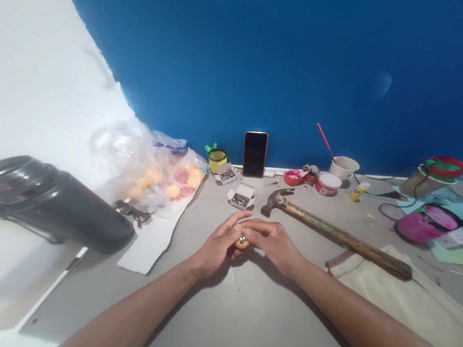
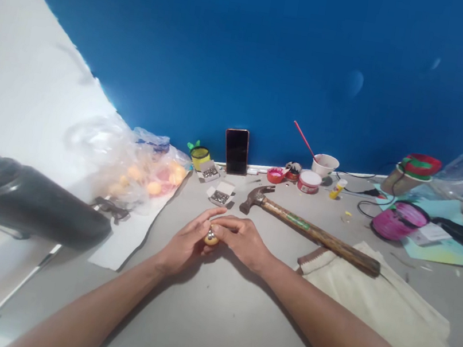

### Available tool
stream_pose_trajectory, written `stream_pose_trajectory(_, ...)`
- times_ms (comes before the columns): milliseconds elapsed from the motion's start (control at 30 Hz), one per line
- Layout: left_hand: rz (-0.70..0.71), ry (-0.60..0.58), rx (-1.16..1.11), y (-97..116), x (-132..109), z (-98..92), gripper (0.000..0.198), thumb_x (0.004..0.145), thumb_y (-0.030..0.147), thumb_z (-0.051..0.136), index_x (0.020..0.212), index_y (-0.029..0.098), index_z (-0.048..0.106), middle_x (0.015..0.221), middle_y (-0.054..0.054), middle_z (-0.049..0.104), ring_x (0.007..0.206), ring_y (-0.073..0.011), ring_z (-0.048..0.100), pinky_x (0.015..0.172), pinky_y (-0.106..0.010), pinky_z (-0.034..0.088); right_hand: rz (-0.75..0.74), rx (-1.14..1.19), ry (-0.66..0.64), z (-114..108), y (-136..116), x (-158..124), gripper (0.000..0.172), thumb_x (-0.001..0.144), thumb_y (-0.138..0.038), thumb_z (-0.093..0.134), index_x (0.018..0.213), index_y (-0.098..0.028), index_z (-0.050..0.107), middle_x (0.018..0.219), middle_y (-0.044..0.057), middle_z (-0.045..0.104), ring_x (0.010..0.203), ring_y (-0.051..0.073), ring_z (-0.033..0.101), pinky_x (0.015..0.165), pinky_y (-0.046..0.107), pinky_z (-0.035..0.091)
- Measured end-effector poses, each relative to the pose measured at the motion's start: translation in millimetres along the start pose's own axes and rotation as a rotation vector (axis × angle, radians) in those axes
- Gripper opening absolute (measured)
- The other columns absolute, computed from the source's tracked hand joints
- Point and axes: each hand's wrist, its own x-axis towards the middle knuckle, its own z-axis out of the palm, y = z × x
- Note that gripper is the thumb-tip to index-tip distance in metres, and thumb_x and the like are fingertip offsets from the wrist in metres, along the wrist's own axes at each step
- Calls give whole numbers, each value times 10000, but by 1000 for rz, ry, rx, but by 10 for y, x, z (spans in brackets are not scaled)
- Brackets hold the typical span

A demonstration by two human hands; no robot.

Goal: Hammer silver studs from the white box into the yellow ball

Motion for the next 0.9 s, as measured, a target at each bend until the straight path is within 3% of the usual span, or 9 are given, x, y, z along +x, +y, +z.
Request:
stream_pose_trajectory(233,28,-15,86,64,-25,-7,674,934,565,644,1479,208,475,800,-36,632,603,-100,444,593,-237,335,9,107,-18,-12,5,7,480,878,-610,683,890,-137,765,722,67,741,722,225,720,745,381,576)
stream_pose_trajectory(433,0,-2,194,99,-77,-9,657,950,567,617,1501,234,484,850,-56,664,670,-128,495,636,-246,361,40,43,13,33,-15,-1,338,835,-494,755,852,-156,751,701,26,708,693,181,676,680,306,511)
stream_pose_trajectory(633,-35,-12,198,150,-107,8,640,936,563,642,1480,252,515,878,-54,653,765,-161,550,681,-254,389,24,-23,48,41,-13,-14,286,848,-449,736,817,-166,759,718,17,698,681,155,623,662,287,481)
stream_pose_trajectory(900,-47,-80,106,90,-55,-44,647,951,558,623,1498,243,484,793,8,520,651,-108,425,645,-253,336,-29,-120,-2,24,-57,-37,284,923,-441,649,887,-170,727,756,23,726,722,169,672,691,284,513)
